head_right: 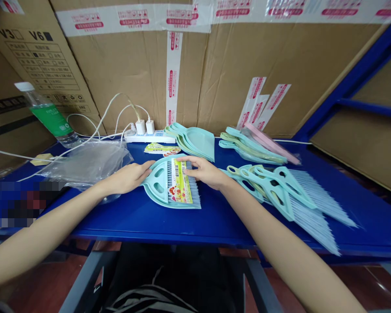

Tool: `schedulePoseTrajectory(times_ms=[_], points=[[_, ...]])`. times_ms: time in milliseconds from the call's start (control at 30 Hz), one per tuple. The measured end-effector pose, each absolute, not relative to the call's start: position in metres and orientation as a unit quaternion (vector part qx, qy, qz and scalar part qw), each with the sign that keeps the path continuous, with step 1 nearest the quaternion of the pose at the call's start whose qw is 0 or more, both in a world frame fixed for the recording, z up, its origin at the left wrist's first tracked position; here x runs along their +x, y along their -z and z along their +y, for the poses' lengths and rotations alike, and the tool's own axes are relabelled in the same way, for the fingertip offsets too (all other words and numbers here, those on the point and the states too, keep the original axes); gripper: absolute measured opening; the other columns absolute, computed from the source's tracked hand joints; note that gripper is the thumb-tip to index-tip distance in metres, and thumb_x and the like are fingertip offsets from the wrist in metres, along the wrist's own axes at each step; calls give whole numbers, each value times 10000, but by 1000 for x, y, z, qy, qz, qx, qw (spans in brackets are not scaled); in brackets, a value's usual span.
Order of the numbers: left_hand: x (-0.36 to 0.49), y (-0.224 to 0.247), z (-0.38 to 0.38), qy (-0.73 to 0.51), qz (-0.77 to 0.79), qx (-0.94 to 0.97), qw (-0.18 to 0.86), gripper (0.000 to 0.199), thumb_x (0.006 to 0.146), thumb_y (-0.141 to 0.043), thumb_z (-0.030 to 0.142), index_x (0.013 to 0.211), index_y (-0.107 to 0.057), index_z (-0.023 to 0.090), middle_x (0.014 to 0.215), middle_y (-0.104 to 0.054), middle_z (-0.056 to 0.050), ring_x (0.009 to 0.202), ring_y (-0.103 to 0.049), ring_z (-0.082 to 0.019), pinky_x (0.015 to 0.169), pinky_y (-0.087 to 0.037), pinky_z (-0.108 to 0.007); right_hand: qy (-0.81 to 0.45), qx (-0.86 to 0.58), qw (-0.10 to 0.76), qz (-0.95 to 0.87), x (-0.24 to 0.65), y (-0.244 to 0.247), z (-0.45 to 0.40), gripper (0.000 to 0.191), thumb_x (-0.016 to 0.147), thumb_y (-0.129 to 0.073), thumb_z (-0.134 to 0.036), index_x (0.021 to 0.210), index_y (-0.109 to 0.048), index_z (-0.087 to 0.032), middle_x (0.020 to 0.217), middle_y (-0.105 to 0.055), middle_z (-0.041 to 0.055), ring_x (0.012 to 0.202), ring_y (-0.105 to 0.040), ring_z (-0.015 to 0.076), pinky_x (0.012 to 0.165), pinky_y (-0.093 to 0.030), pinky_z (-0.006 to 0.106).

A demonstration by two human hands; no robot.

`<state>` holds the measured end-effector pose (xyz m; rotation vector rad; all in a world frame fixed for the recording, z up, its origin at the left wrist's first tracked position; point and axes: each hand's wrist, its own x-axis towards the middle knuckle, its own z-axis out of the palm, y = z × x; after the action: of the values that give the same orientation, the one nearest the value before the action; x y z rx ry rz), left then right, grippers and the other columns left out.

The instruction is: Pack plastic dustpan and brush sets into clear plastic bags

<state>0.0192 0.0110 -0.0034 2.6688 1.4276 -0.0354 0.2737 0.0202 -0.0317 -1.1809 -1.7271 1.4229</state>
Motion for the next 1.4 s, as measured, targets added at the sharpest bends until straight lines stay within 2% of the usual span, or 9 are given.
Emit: schedulePoseTrajectory(times_ms=[233, 567, 667, 767, 900, 1067, 1233, 1400], points=[[21, -1, 9, 20, 476, 876, 69, 430, 985, -205, 314, 1315, -426, 151, 893, -725, -105, 851, -701, -270, 749, -497, -374, -526, -437, 311, -660, 275, 34, 22, 378, 815, -674, -250, 1191, -650, -268, 1148, -675, 59, 1070, -640, 230, 924, -560, 439], [21, -1, 8, 19, 472, 879, 71, 453, 983, -201, 311, 1340, -419, 137, 874, -721, -108, 845, -697, -275, 775, -497, -398, -525, -437, 313, -660, 272, 30, 20, 359, 818, -657, -203, 1175, -650, -240, 1195, -667, 67, 1149, -608, 221, 1019, -502, 441], [21, -1, 9, 21, 470, 880, 70, 445, 986, -200, 312, 1335, -420, 145, 869, -721, -100, 840, -698, -268, 750, -499, -379, -540, -442, 305, -649, 272, 30, 20, 361, 830, -647, -194, 1188, -643, -240, 1194, -656, 67, 1127, -615, 213, 967, -533, 408], [22, -1, 9, 28, 475, 877, 68, 428, 990, -204, 311, 1326, -420, 156, 882, -722, -96, 845, -701, -263, 737, -493, -362, -557, -457, 294, -628, 272, 27, 19, 361, 848, -635, -198, 1206, -636, -249, 1187, -647, 70, 1066, -633, 203, 833, -578, 341], [21, -1, 9, 32, 476, 876, 63, 416, 995, -206, 309, 1327, -413, 168, 877, -723, -87, 847, -704, -259, 744, -485, -355, -570, -475, 291, -603, 270, 23, 16, 297, 878, -608, -201, 1167, -653, -252, 1189, -645, 67, 1014, -642, 176, 715, -572, 255], [20, 0, 9, 25, 472, 879, 61, 406, 997, -211, 321, 1309, -426, 175, 855, -721, -77, 824, -704, -251, 715, -474, -335, -561, -486, 292, -603, 269, 26, 17, 262, 876, -618, -211, 1128, -674, -254, 1150, -654, 59, 961, -642, 164, 654, -557, 224], [20, 1, 9, 26, 471, 880, 62, 402, 993, -216, 321, 1295, -435, 168, 873, -721, -86, 834, -701, -253, 700, -469, -331, -548, -474, 298, -621, 269, 31, 20, 291, 845, -648, -204, 1131, -687, -243, 1102, -665, 61, 953, -633, 177, 677, -563, 248], [18, 2, 10, 16, 460, 886, 60, 398, 995, -209, 326, 1282, -440, 176, 858, -722, -77, 813, -699, -242, 697, -472, -327, -559, -479, 301, -606, 270, 28, 18, 379, 895, -589, -229, 1265, -620, -305, 1077, -667, 51, 989, -639, 185, 656, -561, 241]])
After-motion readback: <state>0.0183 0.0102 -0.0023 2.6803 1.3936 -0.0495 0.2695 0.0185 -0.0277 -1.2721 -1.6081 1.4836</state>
